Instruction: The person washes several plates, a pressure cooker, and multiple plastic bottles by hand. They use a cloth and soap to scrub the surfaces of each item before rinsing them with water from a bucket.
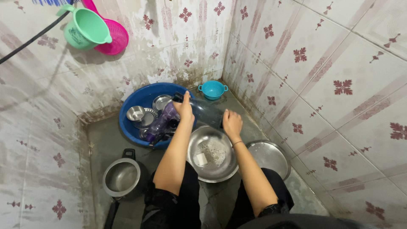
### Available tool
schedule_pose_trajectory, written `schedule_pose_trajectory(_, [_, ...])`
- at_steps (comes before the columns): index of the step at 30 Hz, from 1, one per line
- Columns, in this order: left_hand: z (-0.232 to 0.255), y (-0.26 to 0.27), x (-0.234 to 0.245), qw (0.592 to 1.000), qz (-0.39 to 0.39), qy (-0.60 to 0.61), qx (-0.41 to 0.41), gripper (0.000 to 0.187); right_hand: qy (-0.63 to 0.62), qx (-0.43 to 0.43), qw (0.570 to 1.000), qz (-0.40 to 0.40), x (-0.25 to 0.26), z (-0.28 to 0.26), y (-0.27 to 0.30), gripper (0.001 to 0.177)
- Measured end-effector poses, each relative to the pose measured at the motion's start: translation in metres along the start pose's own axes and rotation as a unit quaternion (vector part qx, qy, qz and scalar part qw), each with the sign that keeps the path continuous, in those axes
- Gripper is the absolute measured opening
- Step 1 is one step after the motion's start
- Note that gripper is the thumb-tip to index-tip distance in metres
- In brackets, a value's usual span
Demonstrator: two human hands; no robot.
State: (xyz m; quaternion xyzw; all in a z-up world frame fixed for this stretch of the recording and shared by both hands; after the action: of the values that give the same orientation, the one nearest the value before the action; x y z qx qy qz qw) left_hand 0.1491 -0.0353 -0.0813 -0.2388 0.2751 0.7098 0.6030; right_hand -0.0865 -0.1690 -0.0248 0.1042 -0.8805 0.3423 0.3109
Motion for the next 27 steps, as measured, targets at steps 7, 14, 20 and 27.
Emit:
schedule_pose_trajectory(7, [-0.023, 0.09, -0.01, 0.974, -0.114, -0.186, -0.061, 0.047, -0.136, -0.069, 0.987, -0.044, -0.05, 0.003, 0.028, 0.052])
schedule_pose_trajectory(14, [0.013, 0.118, -0.029, 0.972, -0.14, -0.188, -0.03, 0.033, -0.23, -0.055, 0.971, -0.041, -0.057, 0.018, 0.02, 0.05])
schedule_pose_trajectory(20, [0.049, 0.084, -0.041, 0.983, -0.126, -0.024, 0.133, 0.026, -0.142, -0.161, 0.962, -0.168, -0.078, 0.095, 0.001, 0.046])
schedule_pose_trajectory(27, [0.078, 0.065, -0.036, 0.987, -0.112, 0.087, 0.078, 0.022, -0.461, -0.472, 0.668, -0.344, -0.086, 0.117, 0.035, 0.03])
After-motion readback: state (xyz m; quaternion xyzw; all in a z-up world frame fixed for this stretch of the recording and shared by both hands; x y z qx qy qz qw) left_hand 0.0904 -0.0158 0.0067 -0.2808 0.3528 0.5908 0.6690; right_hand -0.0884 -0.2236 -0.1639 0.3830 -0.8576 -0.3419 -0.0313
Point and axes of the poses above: each hand's wrist, its own y-axis away from the middle knuckle, its own x-axis out of the back of the hand, z = x × y, the point moved 7 cm from there along -y, towards the middle knuckle, and after that the axes turned 12 degrees about z, right-handed, at the moved point
